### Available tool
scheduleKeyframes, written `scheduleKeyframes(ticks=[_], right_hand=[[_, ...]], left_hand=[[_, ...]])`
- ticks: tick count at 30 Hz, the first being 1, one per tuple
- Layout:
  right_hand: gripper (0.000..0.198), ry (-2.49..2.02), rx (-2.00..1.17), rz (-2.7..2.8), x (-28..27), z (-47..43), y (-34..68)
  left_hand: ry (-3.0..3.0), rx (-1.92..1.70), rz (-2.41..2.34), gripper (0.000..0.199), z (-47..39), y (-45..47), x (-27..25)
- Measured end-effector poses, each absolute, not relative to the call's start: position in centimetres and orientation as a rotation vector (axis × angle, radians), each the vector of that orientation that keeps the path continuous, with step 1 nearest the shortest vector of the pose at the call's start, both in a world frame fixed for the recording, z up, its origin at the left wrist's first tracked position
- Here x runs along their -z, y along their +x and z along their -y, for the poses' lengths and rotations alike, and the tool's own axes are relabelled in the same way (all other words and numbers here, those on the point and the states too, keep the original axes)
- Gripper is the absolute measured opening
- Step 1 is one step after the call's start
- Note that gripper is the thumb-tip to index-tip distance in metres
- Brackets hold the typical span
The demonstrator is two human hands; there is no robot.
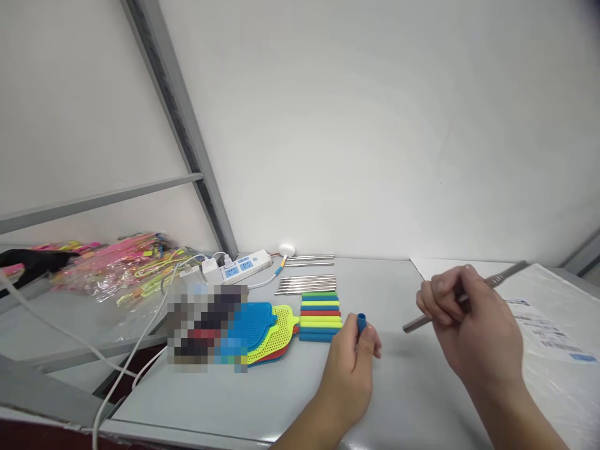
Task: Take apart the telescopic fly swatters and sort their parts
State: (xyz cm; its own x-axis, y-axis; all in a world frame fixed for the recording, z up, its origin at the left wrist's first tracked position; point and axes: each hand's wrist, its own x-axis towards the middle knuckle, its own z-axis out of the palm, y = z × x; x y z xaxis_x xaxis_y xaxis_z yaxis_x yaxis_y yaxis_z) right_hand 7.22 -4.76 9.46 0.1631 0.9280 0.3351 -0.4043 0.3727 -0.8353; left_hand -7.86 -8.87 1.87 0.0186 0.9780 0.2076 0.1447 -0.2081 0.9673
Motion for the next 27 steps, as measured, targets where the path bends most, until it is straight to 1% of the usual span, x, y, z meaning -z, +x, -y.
scheduleKeyframes(ticks=[4, 8, 11, 17, 27], right_hand=[[0.037, -0.531, -1.226, 0.933, -11.6, 4.1, 5.8], [0.038, -0.487, -1.339, 0.982, -13.0, 3.9, 4.5], [0.037, -0.473, -1.398, 1.048, -12.8, 3.9, 3.8], [0.036, -0.536, -1.366, 1.135, -11.3, 3.7, 3.0], [0.037, -0.590, -1.362, 1.187, -10.7, 3.9, 2.7]], left_hand=[[1.571, -1.054, -1.135, 0.033, 9.2, -7.6, -1.8], [1.612, -1.086, -1.237, 0.028, 9.1, -7.6, -1.7], [1.599, -1.106, -1.254, 0.028, 9.1, -7.6, -1.7], [1.632, -1.073, -1.238, 0.026, 9.1, -7.7, -1.6], [1.647, -1.020, -1.209, 0.028, 9.3, -7.8, -1.7]])
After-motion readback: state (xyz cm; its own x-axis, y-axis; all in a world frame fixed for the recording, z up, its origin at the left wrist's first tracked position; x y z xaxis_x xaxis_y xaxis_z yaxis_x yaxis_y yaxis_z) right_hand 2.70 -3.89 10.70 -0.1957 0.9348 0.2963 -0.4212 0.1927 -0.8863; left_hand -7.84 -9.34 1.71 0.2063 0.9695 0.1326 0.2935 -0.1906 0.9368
